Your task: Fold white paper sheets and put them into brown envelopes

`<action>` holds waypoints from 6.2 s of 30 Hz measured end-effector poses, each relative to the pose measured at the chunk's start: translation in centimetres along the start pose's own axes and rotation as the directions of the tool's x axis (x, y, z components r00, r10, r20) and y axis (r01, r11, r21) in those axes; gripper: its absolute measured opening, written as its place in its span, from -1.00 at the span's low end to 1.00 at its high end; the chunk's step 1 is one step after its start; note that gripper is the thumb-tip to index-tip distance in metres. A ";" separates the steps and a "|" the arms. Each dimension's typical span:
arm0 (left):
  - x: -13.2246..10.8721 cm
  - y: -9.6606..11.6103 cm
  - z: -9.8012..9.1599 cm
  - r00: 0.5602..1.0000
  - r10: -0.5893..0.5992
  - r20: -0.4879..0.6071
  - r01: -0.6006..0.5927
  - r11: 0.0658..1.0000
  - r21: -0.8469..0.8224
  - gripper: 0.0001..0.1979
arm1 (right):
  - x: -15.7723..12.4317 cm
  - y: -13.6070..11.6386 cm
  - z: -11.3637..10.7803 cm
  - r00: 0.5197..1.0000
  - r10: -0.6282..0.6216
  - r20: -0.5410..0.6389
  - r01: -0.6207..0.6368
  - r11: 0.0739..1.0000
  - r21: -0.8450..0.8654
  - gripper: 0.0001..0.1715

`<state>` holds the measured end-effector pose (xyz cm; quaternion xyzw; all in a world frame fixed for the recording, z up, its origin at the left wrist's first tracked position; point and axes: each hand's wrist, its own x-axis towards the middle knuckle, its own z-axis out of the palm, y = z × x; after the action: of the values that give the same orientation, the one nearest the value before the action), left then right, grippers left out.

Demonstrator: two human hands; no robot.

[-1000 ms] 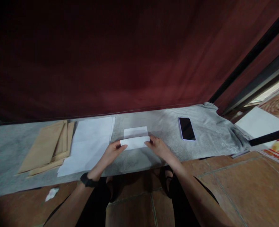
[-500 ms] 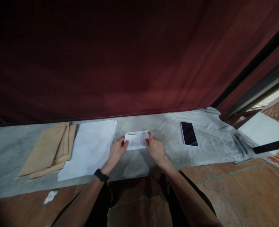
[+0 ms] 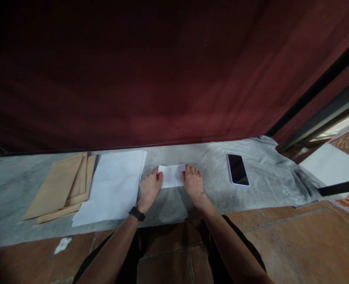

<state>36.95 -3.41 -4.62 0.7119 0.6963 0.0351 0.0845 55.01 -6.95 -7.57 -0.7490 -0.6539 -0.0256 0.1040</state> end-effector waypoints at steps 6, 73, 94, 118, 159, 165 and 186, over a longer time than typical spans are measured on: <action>-0.3 0.4 -0.1 1.000 0.012 -0.023 -0.012 1.000 0.023 -0.58 | -1.0 -1.1 0.1 0.975 -0.193 -0.111 0.208 0.966 0.150 -0.48; -1.3 -2.8 3.9 0.898 0.431 -0.084 -0.428 0.902 0.053 -0.41 | -2.3 -0.6 2.4 0.977 -0.200 -0.077 0.205 0.977 0.059 -0.35; -2.2 -0.4 4.9 0.864 0.490 -0.112 -0.490 0.871 0.031 -0.44 | -2.5 0.4 3.1 0.980 -0.170 -0.100 0.175 0.984 0.034 -0.35; -1.6 -2.4 4.2 0.895 0.442 -0.064 -0.438 0.896 0.073 -0.42 | -3.8 -1.2 1.3 0.890 -0.452 -0.057 0.455 0.880 0.139 -0.38; -0.2 -1.7 4.3 0.895 0.433 -0.104 -0.427 0.901 0.075 -0.39 | -3.7 1.7 1.6 0.974 -0.226 -0.030 0.228 0.971 0.071 -0.41; 0.1 -2.5 4.1 0.902 0.417 -0.110 -0.408 0.908 0.093 -0.39 | -3.5 2.6 1.1 0.976 -0.217 0.000 0.216 0.972 0.088 -0.34; -0.8 -2.8 1.3 0.713 0.701 0.008 -0.700 0.713 -0.019 -0.49 | -1.7 3.5 -1.4 0.848 -0.512 0.140 0.474 0.849 0.236 -0.26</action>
<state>34.41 -4.25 -6.29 0.9220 0.3742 0.0646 0.0754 58.33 -9.27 -6.89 -0.5403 -0.8310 0.0861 0.1003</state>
